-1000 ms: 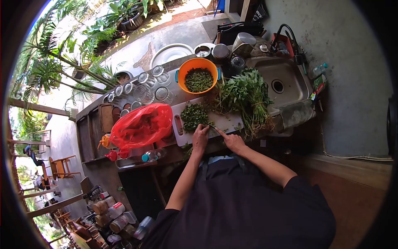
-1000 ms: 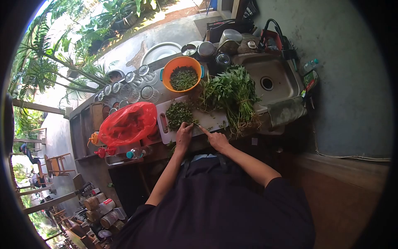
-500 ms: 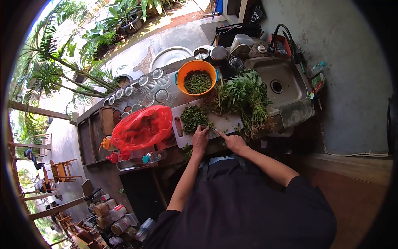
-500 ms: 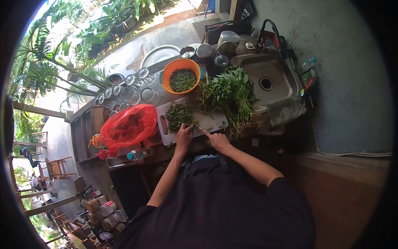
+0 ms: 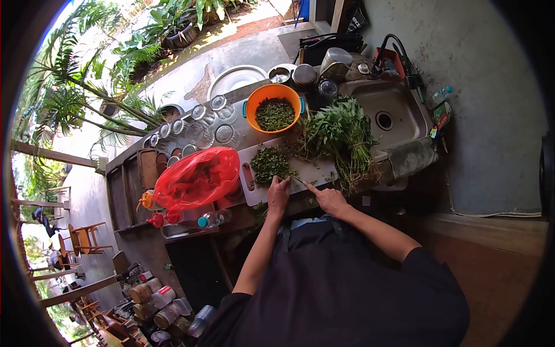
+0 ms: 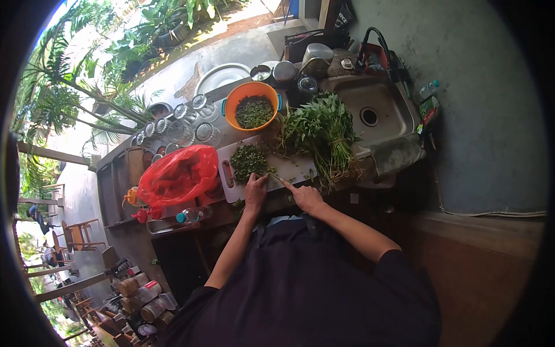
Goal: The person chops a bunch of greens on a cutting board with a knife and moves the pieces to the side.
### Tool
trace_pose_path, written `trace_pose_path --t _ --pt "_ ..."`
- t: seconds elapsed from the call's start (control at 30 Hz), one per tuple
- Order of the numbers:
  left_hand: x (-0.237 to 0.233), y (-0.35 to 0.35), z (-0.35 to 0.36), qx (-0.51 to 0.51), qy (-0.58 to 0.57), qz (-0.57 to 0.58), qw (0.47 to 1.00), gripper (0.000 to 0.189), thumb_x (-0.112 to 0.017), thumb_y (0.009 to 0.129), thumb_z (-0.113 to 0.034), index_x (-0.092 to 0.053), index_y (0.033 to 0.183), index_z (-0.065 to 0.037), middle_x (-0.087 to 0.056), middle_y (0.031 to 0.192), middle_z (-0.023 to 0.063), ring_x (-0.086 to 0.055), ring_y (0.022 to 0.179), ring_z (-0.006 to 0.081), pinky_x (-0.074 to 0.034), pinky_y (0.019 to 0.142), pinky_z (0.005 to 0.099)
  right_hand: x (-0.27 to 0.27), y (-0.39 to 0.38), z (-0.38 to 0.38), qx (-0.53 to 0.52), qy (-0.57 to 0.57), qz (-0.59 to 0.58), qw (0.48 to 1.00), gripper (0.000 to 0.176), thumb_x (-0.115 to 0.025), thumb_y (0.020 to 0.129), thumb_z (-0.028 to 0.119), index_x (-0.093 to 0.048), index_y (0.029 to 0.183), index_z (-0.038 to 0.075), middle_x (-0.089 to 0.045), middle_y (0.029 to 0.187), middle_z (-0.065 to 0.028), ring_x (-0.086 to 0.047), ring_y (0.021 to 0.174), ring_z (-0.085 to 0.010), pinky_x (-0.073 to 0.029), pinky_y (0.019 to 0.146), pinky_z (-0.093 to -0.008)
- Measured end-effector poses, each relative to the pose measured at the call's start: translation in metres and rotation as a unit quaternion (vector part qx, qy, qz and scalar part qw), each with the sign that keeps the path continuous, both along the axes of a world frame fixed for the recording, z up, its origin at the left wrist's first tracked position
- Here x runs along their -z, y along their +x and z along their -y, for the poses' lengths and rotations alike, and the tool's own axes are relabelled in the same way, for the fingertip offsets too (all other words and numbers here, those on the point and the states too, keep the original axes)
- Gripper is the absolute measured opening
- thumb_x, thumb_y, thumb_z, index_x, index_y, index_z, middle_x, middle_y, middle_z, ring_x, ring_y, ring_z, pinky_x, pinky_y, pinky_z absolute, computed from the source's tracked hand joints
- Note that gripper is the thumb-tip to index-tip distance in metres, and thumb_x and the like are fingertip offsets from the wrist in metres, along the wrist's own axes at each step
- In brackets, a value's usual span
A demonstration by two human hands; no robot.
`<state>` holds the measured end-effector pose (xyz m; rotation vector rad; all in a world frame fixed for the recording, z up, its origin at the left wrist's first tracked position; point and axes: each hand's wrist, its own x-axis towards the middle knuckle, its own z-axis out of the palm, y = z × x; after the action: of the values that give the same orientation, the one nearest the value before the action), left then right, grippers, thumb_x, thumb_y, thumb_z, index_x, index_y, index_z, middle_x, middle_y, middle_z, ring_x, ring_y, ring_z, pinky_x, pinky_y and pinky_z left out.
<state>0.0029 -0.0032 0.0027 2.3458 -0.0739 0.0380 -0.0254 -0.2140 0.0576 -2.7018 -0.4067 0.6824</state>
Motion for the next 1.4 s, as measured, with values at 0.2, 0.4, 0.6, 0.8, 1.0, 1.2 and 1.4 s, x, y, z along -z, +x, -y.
trace_pose_path --t 0.2,0.4,0.6,0.8,1.0,1.2,1.4 --pt "-0.001 0.000 0.001 -0.003 -0.017 -0.006 1.000 0.026 -0.066 0.082 -0.002 -0.073 0.107 -0.006 -0.060 0.093 0.0149 -0.064 0.085 0.0333 -0.052 0.075 0.0425 -0.008 0.003 -0.002 -0.017 0.018 0.014 1.000 0.075 -0.047 0.091 0.011 -0.020 0.155 0.040 -0.066 0.077 -0.0234 -0.067 0.072 -0.0416 -0.055 0.072 -0.0544" --pt "0.006 0.001 -0.001 0.003 -0.011 0.018 1.000 0.020 -0.066 0.085 -0.005 -0.073 0.104 -0.006 -0.060 0.093 0.0144 -0.065 0.082 0.0338 -0.051 0.071 0.0428 -0.021 0.014 -0.009 -0.031 0.015 -0.014 0.999 0.076 -0.051 0.088 0.010 -0.024 0.155 0.034 -0.067 0.080 -0.0227 -0.067 0.079 -0.0415 -0.054 0.075 -0.0536" --pt "0.009 0.000 -0.001 0.000 -0.002 0.004 1.000 0.023 -0.066 0.082 -0.002 -0.073 0.104 -0.005 -0.060 0.096 0.0139 -0.065 0.086 0.0336 -0.052 0.074 0.0421 -0.019 0.014 -0.012 -0.029 0.008 -0.033 0.999 0.076 -0.052 0.088 0.011 -0.025 0.155 0.034 -0.067 0.080 -0.0222 -0.068 0.078 -0.0406 -0.054 0.075 -0.0539" --pt "0.007 0.002 -0.002 0.004 -0.017 0.014 1.000 0.024 -0.066 0.084 -0.002 -0.073 0.107 -0.005 -0.059 0.092 0.0148 -0.064 0.085 0.0331 -0.050 0.075 0.0422 0.019 0.006 -0.007 -0.027 -0.006 -0.013 1.000 0.082 -0.049 0.088 0.009 -0.016 0.156 0.040 -0.067 0.079 -0.0223 -0.068 0.074 -0.0424 -0.055 0.071 -0.0547" --pt "0.003 0.002 0.000 -0.007 -0.033 -0.010 0.999 0.025 -0.066 0.084 -0.002 -0.074 0.108 -0.006 -0.059 0.090 0.0151 -0.063 0.083 0.0326 -0.050 0.075 0.0418 0.029 0.005 -0.013 -0.018 0.040 0.030 0.999 0.087 -0.048 0.086 0.007 -0.010 0.156 0.041 -0.067 0.076 -0.0218 -0.067 0.072 -0.0427 -0.056 0.071 -0.0546" --pt "0.006 0.003 -0.002 -0.018 -0.008 0.014 1.000 0.021 -0.065 0.084 -0.002 -0.074 0.102 -0.006 -0.061 0.091 0.0157 -0.064 0.082 0.0341 -0.052 0.073 0.0425 0.027 0.001 -0.001 -0.034 -0.004 0.019 0.999 0.085 -0.048 0.088 0.008 -0.010 0.156 0.042 -0.066 0.075 -0.0226 -0.067 0.069 -0.0421 -0.056 0.068 -0.0542" --pt "0.001 0.002 -0.001 -0.018 0.002 0.014 1.000 0.016 -0.066 0.084 -0.004 -0.074 0.098 -0.005 -0.062 0.091 0.0155 -0.064 0.082 0.0343 -0.052 0.072 0.0425 0.028 0.002 -0.001 -0.035 0.001 0.030 0.999 0.084 -0.047 0.089 0.008 -0.009 0.155 0.043 -0.066 0.074 -0.0222 -0.067 0.068 -0.0415 -0.056 0.066 -0.0541"
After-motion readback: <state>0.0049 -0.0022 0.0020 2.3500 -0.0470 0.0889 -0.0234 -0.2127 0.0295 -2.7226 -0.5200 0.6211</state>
